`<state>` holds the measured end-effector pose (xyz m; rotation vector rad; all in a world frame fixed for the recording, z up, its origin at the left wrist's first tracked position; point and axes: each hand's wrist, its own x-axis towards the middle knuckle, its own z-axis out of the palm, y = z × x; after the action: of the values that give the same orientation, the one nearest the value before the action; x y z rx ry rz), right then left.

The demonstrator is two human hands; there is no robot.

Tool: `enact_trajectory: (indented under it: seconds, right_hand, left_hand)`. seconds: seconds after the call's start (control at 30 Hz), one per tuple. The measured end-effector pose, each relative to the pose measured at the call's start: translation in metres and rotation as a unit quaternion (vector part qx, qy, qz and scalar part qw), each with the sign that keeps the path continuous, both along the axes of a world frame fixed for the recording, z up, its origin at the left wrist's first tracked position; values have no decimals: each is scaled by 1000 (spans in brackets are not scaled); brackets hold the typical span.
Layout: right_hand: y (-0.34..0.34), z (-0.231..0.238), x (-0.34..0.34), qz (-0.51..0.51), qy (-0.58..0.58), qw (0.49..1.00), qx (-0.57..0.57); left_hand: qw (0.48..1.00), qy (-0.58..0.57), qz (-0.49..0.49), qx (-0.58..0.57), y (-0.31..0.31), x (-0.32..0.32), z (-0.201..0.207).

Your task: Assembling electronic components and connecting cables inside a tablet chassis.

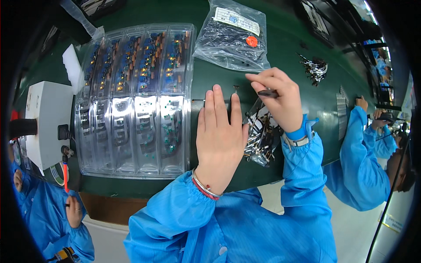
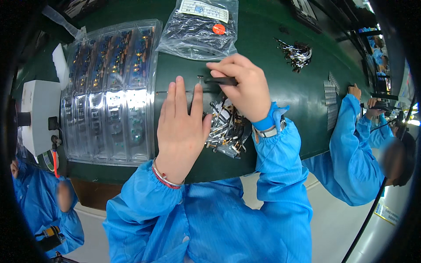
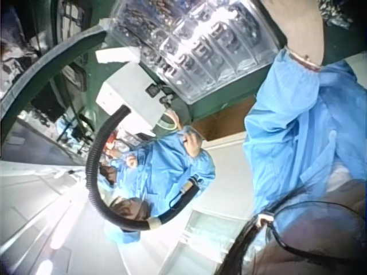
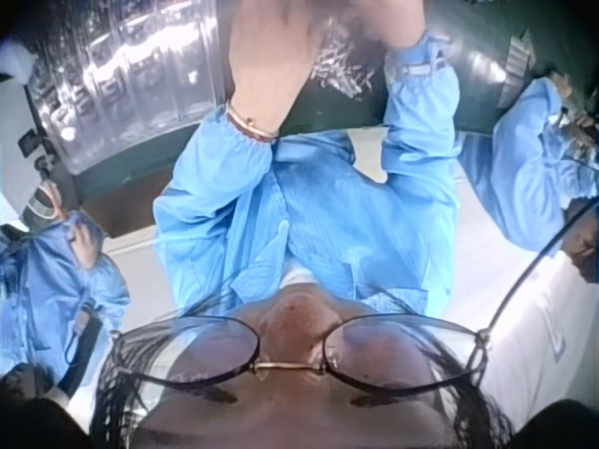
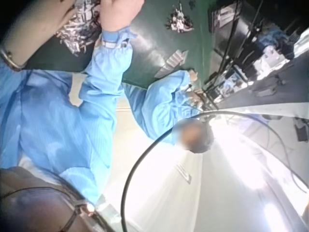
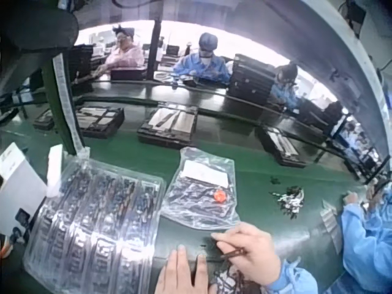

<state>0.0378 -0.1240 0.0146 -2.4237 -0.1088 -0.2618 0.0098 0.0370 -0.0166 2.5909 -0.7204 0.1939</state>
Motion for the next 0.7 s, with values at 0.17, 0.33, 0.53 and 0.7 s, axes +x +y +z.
enact_trajectory:
  seconds: [0.17, 0.33, 0.53, 0.7]
  right_hand:
    - [9, -13, 12, 29, -9, 999, -30]
    - [13, -18, 14, 17, 22, 998, -55]
    - [6, -14, 9, 0, -3, 1000, -2]
    - [14, -15, 12, -3, 11, 998, -69]
  left_hand:
    - [1000, 0, 6, 16, 0, 0, -2]
    - [1000, -3, 4, 12, 1, -1, -3]
    - [1000, 2, 7, 5, 2, -3, -7]
    - [1000, -1, 8, 5, 1, -3, -6]
